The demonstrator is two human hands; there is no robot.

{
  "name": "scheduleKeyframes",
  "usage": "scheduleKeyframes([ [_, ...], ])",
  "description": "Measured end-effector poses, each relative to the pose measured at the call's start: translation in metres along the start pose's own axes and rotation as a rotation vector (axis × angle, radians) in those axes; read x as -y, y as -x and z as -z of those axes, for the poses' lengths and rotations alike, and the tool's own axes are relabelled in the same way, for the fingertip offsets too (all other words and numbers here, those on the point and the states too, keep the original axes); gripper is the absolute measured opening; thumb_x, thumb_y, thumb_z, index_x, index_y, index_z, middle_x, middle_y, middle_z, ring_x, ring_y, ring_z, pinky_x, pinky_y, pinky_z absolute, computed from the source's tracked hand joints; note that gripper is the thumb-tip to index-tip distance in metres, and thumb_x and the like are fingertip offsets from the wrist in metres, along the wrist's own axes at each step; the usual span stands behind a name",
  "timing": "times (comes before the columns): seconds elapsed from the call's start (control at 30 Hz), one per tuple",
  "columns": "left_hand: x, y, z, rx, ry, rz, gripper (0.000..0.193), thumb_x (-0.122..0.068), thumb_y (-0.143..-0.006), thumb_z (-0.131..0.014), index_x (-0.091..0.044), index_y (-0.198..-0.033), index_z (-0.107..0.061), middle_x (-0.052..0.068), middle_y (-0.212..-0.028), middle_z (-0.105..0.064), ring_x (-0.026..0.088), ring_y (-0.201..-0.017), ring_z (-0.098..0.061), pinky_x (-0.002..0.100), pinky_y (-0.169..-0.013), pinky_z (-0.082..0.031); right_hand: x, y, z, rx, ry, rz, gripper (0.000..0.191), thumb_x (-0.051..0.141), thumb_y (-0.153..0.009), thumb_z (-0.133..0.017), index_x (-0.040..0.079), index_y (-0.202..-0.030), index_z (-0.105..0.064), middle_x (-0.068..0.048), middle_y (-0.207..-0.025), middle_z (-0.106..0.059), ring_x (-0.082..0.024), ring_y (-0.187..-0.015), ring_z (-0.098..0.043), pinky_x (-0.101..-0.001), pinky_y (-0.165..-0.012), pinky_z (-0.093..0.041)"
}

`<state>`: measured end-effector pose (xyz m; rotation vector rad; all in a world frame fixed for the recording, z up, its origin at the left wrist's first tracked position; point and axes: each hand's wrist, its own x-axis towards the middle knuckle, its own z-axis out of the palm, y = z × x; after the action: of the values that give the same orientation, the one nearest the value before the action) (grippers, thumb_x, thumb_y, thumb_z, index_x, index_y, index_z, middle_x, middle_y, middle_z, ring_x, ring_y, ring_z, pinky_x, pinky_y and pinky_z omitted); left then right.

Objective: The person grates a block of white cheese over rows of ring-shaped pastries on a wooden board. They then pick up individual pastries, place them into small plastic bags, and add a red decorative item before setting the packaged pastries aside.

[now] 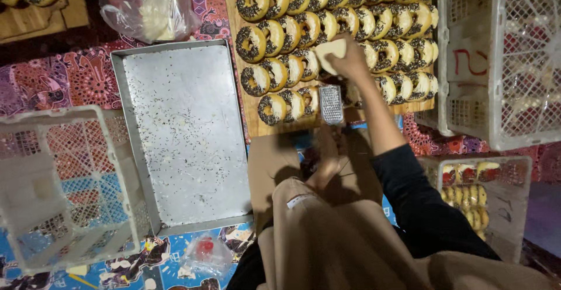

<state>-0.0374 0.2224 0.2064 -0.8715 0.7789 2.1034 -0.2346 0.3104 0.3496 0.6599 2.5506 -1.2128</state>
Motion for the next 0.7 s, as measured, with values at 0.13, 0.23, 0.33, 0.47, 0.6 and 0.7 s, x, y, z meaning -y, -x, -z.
scheduleKeyframes([
  [0.13,-0.003,-0.025,-0.004,0.064,-0.019,-0.048,0.073,-0.067,-0.104,-0.028,-0.010,-0.144,-0.047,0.012,-0.125,-0.065,0.024,-0.107,-0.067,0.037,-0.091,-0.057,-0.038,0.023,0.027,-0.208,0.181,0.349,0.059,0.013,-0.089,-0.079,-0.010,-0.133,-0.047,-0.027,-0.098,-0.074,-0.036,-0.086,-0.076,-0.0436,-0.073,-0.061],
  [0.23,-0.015,-0.064,-0.026,0.100,-0.016,-0.092,0.072,-0.067,-0.104,-0.028,-0.011,-0.145,-0.047,0.011,-0.125,-0.065,0.023,-0.106,-0.068,0.036,-0.090,-0.057,-0.058,0.038,0.023,-0.157,0.208,0.318,0.046,0.013,-0.092,-0.069,-0.004,-0.130,-0.049,-0.026,-0.094,-0.072,-0.034,-0.077,-0.075,-0.0422,-0.066,-0.064],
  [0.33,-0.027,-0.088,-0.049,0.130,0.031,-0.105,0.072,-0.067,-0.103,-0.027,-0.012,-0.146,-0.046,0.011,-0.124,-0.066,0.022,-0.105,-0.068,0.035,-0.089,-0.057,-0.065,0.041,0.008,-0.178,0.331,0.340,0.048,0.016,-0.096,-0.069,-0.005,-0.131,-0.045,-0.025,-0.078,-0.071,-0.039,-0.066,-0.071,-0.0483,-0.059,-0.059],
  [0.47,-0.040,-0.093,-0.065,0.155,0.146,-0.108,0.072,-0.068,-0.103,-0.027,-0.013,-0.146,-0.045,0.010,-0.124,-0.066,0.021,-0.104,-0.068,0.034,-0.088,-0.058,-0.064,0.030,-0.008,-0.144,0.394,0.326,0.050,0.017,-0.094,-0.067,-0.001,-0.134,-0.045,-0.025,-0.069,-0.068,-0.044,-0.060,-0.068,-0.0529,-0.058,-0.056],
  [0.6,-0.049,-0.084,-0.067,0.090,0.034,-0.151,0.065,-0.065,-0.104,-0.026,-0.015,-0.141,-0.046,0.007,-0.118,-0.065,0.018,-0.097,-0.065,0.032,-0.081,-0.053,-0.060,0.013,-0.017,-0.082,0.443,0.217,0.050,0.018,-0.095,-0.065,-0.004,-0.134,-0.042,-0.024,-0.067,-0.067,-0.046,-0.060,-0.067,-0.0555,-0.060,-0.055],
  [0.7,-0.048,-0.088,-0.067,0.077,0.014,-0.178,0.057,-0.065,-0.104,-0.028,-0.017,-0.129,-0.047,0.004,-0.107,-0.061,0.016,-0.087,-0.060,0.031,-0.073,-0.049,-0.053,0.002,-0.019,-0.088,0.407,0.186,0.045,0.014,-0.097,-0.061,-0.005,-0.134,-0.044,-0.023,-0.069,-0.066,-0.043,-0.063,-0.068,-0.0540,-0.063,-0.055],
])
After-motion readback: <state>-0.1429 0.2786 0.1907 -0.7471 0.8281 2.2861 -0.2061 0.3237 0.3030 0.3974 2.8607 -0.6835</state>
